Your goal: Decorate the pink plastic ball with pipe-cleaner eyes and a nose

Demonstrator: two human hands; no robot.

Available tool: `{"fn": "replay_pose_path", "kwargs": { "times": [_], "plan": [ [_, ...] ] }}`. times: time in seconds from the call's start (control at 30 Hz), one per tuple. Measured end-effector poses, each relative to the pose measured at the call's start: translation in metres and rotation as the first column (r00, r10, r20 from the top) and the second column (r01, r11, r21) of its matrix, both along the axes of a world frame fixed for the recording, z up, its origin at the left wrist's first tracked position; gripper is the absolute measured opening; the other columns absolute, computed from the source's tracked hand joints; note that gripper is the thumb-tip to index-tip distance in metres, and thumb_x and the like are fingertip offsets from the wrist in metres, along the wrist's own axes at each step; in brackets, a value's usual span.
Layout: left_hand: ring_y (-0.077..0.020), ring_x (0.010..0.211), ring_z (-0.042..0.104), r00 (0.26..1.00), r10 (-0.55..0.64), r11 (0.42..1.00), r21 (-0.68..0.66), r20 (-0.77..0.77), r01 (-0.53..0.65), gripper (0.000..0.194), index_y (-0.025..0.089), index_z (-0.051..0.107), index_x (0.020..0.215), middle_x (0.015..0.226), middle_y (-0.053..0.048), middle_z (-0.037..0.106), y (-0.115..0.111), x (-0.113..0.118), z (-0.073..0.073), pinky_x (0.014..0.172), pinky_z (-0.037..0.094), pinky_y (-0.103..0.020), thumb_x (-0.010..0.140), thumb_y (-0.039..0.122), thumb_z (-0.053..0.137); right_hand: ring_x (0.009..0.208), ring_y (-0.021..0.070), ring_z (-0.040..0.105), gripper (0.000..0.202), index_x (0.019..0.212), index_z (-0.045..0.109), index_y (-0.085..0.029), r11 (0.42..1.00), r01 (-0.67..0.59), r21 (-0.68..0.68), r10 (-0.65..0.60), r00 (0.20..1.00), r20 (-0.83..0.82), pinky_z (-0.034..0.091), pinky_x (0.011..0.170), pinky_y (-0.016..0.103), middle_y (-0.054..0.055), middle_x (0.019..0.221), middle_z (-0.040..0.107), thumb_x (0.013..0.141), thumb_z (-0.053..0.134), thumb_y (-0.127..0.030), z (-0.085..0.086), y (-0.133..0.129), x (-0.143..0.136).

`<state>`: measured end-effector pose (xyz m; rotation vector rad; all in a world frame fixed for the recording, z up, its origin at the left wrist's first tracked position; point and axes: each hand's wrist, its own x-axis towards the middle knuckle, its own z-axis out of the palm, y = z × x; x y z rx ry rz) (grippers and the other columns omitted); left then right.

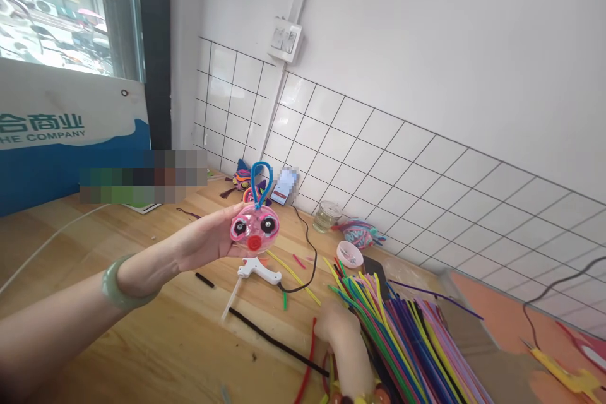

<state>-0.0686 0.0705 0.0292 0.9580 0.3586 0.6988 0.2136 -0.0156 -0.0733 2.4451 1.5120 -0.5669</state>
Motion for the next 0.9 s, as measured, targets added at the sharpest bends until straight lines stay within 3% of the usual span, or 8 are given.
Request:
{"fn": "replay_pose_path", "kwargs": {
  "times": [0.13, 0.33, 0.57, 0.73, 0.9],
  "plan": [
    [-0.0266, 0.102, 0.064, 1.000, 0.012, 1.000, 0.005, -0.004, -0.012, 0.045, 0.018, 0.055, 0.121, 0.120, -0.014, 0.063, 0.000, 0.001, 0.001, 0.086, 0.051, -0.039, 0.087, 0.047, 0.049, 0.089, 0.0174, 0.062, 0.029, 0.110, 0.057, -0.014, 0.980, 0.050, -0.194, -0.058, 0.998, -0.033, 0.053, 0.077, 0.036, 0.007, 0.107, 0.061, 0.089, 0.056, -0.033, 0.008, 0.003, 0.005],
    [-0.0279, 0.104, 0.063, 0.999, 0.044, 0.999, -0.005, -0.016, -0.044, 0.044, 0.019, 0.055, 0.120, 0.120, -0.014, 0.062, 0.000, 0.000, 0.002, 0.088, 0.050, -0.041, 0.087, 0.046, 0.050, 0.088, 0.0167, 0.062, 0.027, 0.105, 0.059, -0.014, 0.979, 0.042, -0.197, -0.061, 0.994, -0.091, 0.052, 0.077, 0.036, 0.006, 0.104, 0.063, 0.090, 0.054, -0.035, 0.033, -0.004, 0.005],
    [-0.0263, 0.102, 0.064, 1.000, 0.001, 0.999, 0.036, -0.011, -0.001, 0.045, 0.019, 0.055, 0.120, 0.120, -0.014, 0.062, -0.002, 0.001, 0.000, 0.083, 0.052, -0.037, 0.086, 0.048, 0.050, 0.093, 0.0178, 0.061, 0.028, 0.112, 0.056, -0.016, 0.980, 0.069, -0.187, -0.098, 0.983, -0.155, 0.052, 0.079, 0.037, 0.007, 0.111, 0.060, 0.089, 0.055, -0.033, 0.023, -0.003, -0.016],
    [-0.0225, 0.097, 0.064, 1.000, 0.020, 0.998, 0.065, -0.009, -0.020, 0.040, 0.023, 0.054, 0.119, 0.119, -0.010, 0.060, -0.006, 0.000, 0.001, 0.081, 0.053, -0.036, 0.083, 0.037, 0.060, 0.083, 0.0145, 0.062, 0.022, 0.101, 0.061, -0.017, 0.992, 0.117, -0.054, -0.127, 0.957, -0.260, 0.053, 0.073, 0.031, 0.004, 0.100, 0.063, 0.090, 0.053, -0.035, 0.028, -0.003, -0.010],
    [-0.0219, 0.094, 0.064, 1.000, -0.002, 0.996, 0.086, -0.026, 0.004, 0.037, 0.022, 0.054, 0.117, 0.116, -0.009, 0.061, -0.007, 0.001, 0.001, 0.080, 0.053, -0.036, 0.083, 0.036, 0.061, 0.064, 0.0126, 0.065, 0.018, 0.079, 0.056, -0.015, 0.942, 0.233, 0.241, -0.116, 0.901, -0.418, 0.052, 0.058, 0.024, 0.002, 0.071, 0.065, 0.090, 0.045, -0.025, 0.049, -0.005, 0.003]
  ]
}}
